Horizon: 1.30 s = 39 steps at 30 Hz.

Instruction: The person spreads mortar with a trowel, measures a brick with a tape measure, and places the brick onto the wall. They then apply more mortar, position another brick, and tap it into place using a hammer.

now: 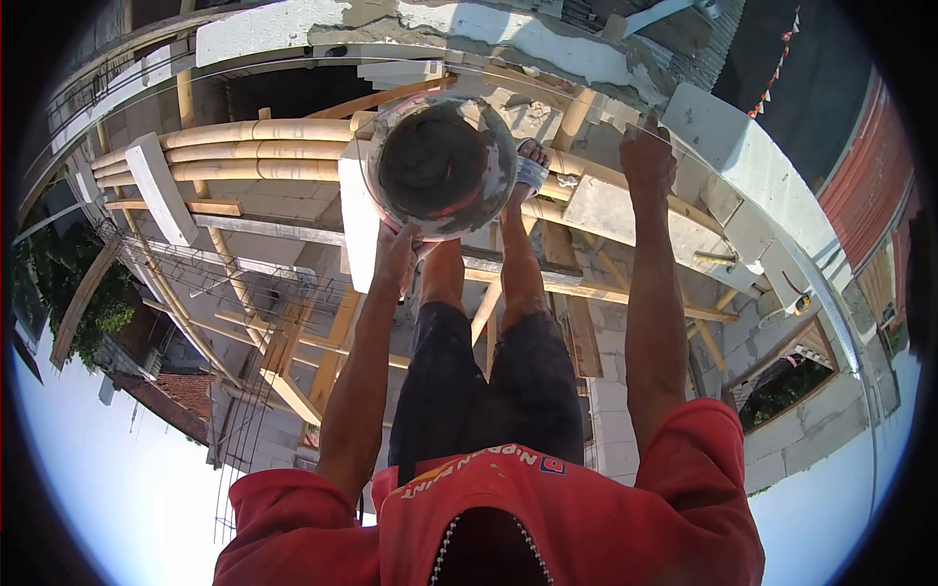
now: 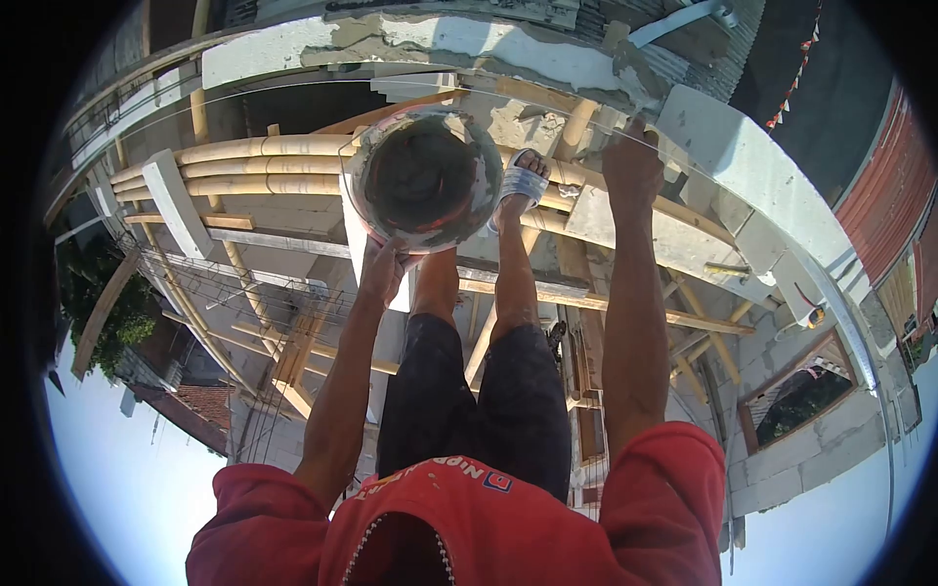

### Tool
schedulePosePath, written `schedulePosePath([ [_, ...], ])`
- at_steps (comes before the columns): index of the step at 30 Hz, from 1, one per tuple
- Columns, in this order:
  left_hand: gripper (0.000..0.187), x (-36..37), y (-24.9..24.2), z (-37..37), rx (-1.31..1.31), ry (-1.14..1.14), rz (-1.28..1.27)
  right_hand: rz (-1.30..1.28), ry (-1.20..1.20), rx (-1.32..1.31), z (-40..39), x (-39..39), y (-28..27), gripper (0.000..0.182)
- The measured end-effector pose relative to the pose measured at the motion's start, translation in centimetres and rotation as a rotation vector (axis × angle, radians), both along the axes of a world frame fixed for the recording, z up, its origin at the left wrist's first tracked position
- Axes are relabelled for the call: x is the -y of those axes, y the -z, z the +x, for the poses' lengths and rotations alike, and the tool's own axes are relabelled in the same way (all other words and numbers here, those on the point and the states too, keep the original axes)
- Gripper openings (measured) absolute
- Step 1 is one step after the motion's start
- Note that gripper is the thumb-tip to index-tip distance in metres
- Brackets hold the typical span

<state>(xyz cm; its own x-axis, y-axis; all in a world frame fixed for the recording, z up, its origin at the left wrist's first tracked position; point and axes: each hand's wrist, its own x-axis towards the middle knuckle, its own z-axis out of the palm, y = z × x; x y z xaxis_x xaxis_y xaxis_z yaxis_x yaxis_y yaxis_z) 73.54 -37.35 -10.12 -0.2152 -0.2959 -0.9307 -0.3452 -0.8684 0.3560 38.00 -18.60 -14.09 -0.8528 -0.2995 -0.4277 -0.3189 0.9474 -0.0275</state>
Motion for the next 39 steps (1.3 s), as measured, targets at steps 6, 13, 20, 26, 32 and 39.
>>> schedulePosePath([
  [6, 0.045, -0.1, 1.8, -0.6, 0.056, 0.105, -0.029, -0.315, 0.200, 0.096, 7.5, -2.7, -6.1, 0.054],
  [13, 0.048, -0.5, 1.8, -1.5, 0.149, 0.277, -0.063, -0.331, 0.294, 0.881, 14.8, -2.7, -10.8, 0.050],
  [20, 0.049, -1.1, -0.8, -4.3, 0.065, 0.406, -0.236, -0.333, -0.060, 0.879, 18.3, 2.4, -4.7, 0.042],
  [26, 0.056, -1.5, 0.3, -3.5, 0.020, 0.435, -0.087, -0.491, 0.846, 1.665, 15.3, 5.6, -9.2, 0.036],
  [32, 0.052, -1.3, -1.2, -4.8, 0.008, 0.295, 0.047, -0.860, 1.365, 1.863, 16.2, 3.7, -8.4, 0.034],
  [39, 0.053, -1.5, 0.1, -4.3, -0.142, 0.278, 0.067, -1.377, 1.659, 2.060, 18.1, 0.4, -9.2, 0.037],
])
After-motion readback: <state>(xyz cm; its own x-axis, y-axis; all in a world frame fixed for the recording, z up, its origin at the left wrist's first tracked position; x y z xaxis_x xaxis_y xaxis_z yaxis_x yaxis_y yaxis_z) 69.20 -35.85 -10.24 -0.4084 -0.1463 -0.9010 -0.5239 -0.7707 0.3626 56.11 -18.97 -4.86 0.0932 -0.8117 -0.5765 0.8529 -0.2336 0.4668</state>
